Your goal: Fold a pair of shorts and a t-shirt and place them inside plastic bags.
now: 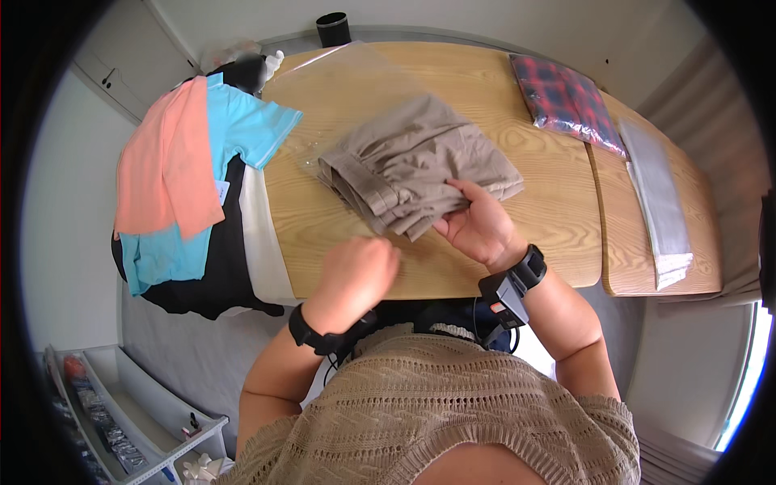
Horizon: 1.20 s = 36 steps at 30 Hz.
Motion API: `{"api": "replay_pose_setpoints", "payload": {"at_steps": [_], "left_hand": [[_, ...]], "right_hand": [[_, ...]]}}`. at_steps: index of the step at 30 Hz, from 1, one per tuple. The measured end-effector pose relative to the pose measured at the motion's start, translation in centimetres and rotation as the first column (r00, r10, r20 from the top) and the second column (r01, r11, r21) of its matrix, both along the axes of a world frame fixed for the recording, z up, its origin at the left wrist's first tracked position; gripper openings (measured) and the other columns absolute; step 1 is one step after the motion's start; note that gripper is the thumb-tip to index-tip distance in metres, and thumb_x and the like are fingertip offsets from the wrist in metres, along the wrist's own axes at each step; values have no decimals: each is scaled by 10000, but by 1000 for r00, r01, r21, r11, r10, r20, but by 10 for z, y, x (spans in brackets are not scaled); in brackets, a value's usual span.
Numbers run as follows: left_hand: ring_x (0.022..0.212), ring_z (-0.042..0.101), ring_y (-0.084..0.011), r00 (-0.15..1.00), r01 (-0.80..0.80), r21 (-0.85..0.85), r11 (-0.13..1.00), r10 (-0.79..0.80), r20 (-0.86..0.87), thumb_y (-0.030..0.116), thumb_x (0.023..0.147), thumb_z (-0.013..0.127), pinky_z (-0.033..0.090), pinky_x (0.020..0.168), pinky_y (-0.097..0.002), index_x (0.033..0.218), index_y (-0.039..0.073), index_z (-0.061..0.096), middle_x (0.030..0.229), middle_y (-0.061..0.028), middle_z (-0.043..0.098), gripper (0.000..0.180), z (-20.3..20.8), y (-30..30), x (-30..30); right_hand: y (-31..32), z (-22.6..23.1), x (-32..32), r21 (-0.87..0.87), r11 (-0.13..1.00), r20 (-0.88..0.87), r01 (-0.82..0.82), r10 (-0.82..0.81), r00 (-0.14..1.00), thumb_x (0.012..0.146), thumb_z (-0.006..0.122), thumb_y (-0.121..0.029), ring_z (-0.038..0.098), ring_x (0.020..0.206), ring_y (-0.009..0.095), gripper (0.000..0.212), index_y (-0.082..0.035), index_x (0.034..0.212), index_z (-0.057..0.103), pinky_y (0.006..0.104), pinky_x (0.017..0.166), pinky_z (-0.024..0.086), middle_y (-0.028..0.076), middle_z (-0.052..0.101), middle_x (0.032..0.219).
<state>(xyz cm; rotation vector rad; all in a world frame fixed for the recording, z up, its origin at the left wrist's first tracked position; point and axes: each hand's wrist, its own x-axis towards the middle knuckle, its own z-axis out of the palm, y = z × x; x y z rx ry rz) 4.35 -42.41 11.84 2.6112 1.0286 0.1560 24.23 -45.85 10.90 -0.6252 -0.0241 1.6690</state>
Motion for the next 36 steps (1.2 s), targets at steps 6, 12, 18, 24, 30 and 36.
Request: {"api": "replay_pose_setpoints", "payload": {"at_steps": [6, 12, 18, 24, 30, 36], "left_hand": [[1201, 411, -362, 958, 163, 120, 979, -186, 217, 173, 816, 614, 351, 998, -424, 1184, -44, 493, 1279, -239, 449, 444, -23, -10, 37], [955, 582, -290, 790, -9, 139, 990, -79, 609, 167, 827, 577, 454, 847, -367, 1003, 80, 633, 1009, -118, 635, 204, -65, 33, 68], [943, 572, -272, 931, 25, -43, 999, -7, 365, 238, 852, 533, 456, 816, -356, 1021, 102, 633, 1032, -108, 627, 239, -76, 40, 67], [893, 604, -291, 950, 30, -107, 994, 5, 312, 221, 828, 598, 471, 801, -369, 980, 72, 627, 954, -116, 649, 215, -59, 37, 67], [893, 603, -300, 916, -5, -6, 1000, 7, 401, 292, 790, 635, 466, 809, -389, 967, 77, 627, 936, -107, 649, 279, -47, 26, 63], [967, 576, -288, 929, -12, 74, 997, -16, 368, 269, 780, 643, 443, 855, -381, 989, 83, 622, 1001, -107, 621, 281, -57, 31, 59]], "right_hand": [[14, 12, -5, 143, 984, 48, -102, 96, 994, 975, 368, -196, 540, 1119, 281, 355, 51, 1217, 447, 357, 928, 485, 171, 532, 1242], [7, 8, -18, 47, 996, 27, -80, 79, 996, 982, 309, -167, 500, 1180, 303, 393, 92, 1264, 397, 386, 1018, 429, 196, 488, 1291], [10, -6, -17, -60, 991, 94, -118, 124, 988, 978, 314, -136, 520, 1149, 295, 372, 111, 1237, 415, 381, 983, 453, 215, 507, 1258], [39, -21, -2, -118, 979, 126, -166, 181, 975, 977, 304, -112, 525, 1148, 308, 375, 141, 1235, 403, 380, 977, 462, 239, 497, 1267], [60, -36, 3, -137, 972, 120, -189, 206, 971, 974, 295, -93, 514, 1164, 320, 377, 155, 1245, 377, 395, 986, 459, 253, 481, 1282], [32, -35, 2, -89, 992, 135, -95, 106, 985, 975, 301, -94, 508, 1144, 340, 358, 150, 1232, 357, 403, 944, 478, 259, 472, 1264]]}}
